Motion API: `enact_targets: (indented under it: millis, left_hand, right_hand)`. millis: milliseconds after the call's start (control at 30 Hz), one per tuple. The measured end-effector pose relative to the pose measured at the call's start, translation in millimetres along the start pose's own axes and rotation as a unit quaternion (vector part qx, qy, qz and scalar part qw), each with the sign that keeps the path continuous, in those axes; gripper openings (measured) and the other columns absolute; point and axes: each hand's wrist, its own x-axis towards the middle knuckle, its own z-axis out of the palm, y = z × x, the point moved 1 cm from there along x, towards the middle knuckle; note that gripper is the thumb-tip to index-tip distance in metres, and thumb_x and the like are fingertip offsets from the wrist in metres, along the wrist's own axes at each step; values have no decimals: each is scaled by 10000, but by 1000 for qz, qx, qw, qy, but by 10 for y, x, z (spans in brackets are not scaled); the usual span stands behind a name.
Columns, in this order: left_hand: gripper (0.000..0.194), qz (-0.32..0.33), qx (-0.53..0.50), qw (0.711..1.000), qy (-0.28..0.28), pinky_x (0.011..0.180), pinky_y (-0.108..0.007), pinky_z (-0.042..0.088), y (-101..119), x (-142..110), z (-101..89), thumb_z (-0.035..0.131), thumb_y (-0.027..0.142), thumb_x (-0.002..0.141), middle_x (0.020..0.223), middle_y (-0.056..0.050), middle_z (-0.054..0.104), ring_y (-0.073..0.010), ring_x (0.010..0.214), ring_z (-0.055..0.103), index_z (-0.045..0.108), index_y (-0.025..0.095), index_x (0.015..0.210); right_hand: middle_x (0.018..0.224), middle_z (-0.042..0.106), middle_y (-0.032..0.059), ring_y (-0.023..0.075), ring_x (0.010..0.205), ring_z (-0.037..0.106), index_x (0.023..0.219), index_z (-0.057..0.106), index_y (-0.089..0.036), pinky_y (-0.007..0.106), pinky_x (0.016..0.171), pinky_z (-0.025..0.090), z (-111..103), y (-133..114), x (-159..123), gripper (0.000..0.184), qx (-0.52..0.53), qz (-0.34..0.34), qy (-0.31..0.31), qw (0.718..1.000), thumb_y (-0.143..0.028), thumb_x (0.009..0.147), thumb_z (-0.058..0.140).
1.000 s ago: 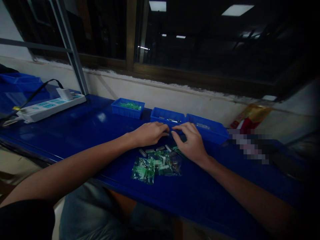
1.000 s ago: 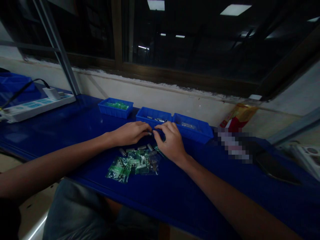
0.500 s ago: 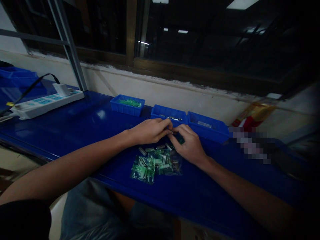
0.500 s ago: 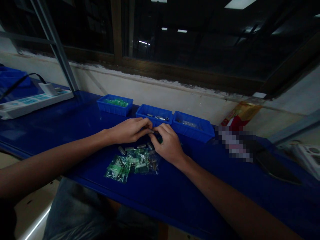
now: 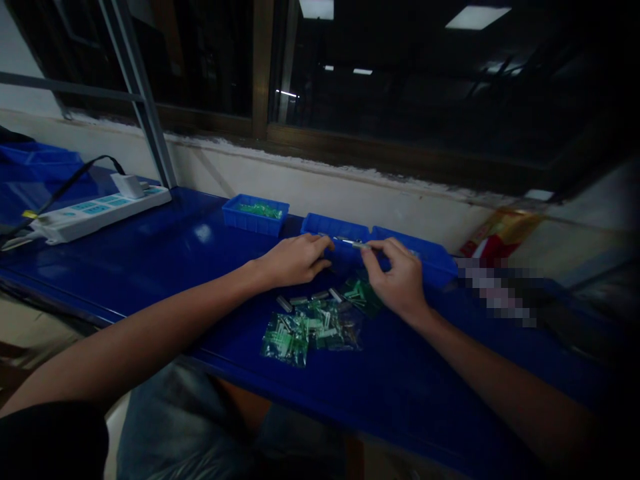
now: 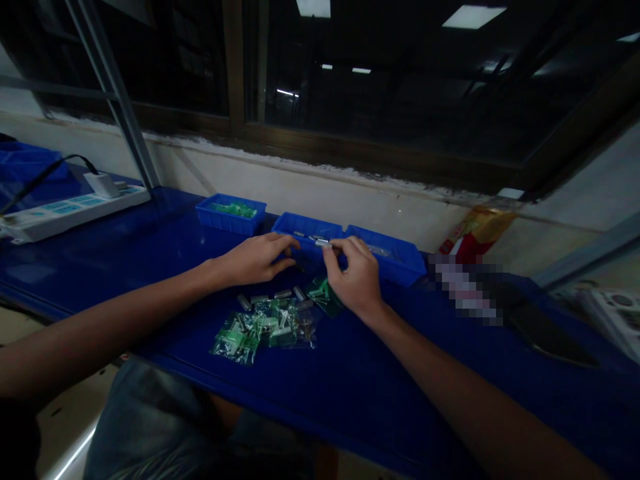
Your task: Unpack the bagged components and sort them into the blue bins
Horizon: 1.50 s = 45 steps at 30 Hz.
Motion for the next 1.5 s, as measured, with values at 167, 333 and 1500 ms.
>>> enact_targets:
  millis: [167,333,1500]
  left_hand:
    - [248,-29,12,999,11,804,-342,446,-102,0,-5,375,232,877,1008,-99,588,-209,965,548,485,130,1075]
    - [234,6,-1,1000,-2,795,-324,446,-97,12,31,363,179,873,1004,-86,587,-185,942,555,508,143,1053]
    - [297,26,15,999,23,677,-297,445,101,9,-28,326,343,901,813,-53,626,-169,774,587,544,154,972]
  right_hand:
    - [690,577,34,176,652,550,747,588,-189,317,627,429,-57,210,37,146,-17,59,56,997,-287,805,497]
    - [693,569,33,181,679,552,759,586,-186,324,658,430,36,142,-31,121,-20,8,7,1000,-276,798,513]
    - [716,550,17,144,680,537,810,553,-190,293,647,436,68,-209,-134,90,72,-34,-82,993,-219,833,471]
